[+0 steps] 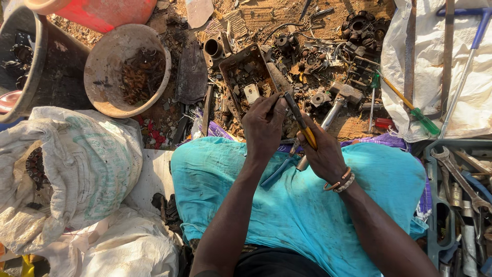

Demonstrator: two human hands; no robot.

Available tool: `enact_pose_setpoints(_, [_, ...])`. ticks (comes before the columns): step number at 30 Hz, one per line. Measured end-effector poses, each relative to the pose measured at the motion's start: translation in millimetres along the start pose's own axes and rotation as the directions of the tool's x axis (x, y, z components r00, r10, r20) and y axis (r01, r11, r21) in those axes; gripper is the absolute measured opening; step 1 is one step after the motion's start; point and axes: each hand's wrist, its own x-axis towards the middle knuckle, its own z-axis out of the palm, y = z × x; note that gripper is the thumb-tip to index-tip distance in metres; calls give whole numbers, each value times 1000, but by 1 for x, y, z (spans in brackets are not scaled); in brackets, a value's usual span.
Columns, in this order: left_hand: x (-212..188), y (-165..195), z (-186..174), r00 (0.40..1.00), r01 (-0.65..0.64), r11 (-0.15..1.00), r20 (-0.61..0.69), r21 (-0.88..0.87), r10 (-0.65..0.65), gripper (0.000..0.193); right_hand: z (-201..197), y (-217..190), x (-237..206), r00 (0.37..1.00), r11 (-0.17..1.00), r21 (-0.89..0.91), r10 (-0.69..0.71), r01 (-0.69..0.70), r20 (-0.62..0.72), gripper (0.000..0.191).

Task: The person sits on the ground with a cloth over their lap and dismantles a rusty metal electrical switch box, prying out the internal switch and small parts by hand and with pliers and a screwdriver. They then place a flat metal plate on a stone block and hammer it, setting the plate aside afterward.

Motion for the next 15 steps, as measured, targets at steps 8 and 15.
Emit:
enact_pose_setpoints(8, [-1,-19,-5,998,11,997,67,76,-16,30,-6,5,0,984,990,13,136,-138,118,53])
enact_pose_setpoints(15, [-7,-46,5,959,234,964,194,-124,-208,23,10,18,-8,967,810,561,27,-169,252,38])
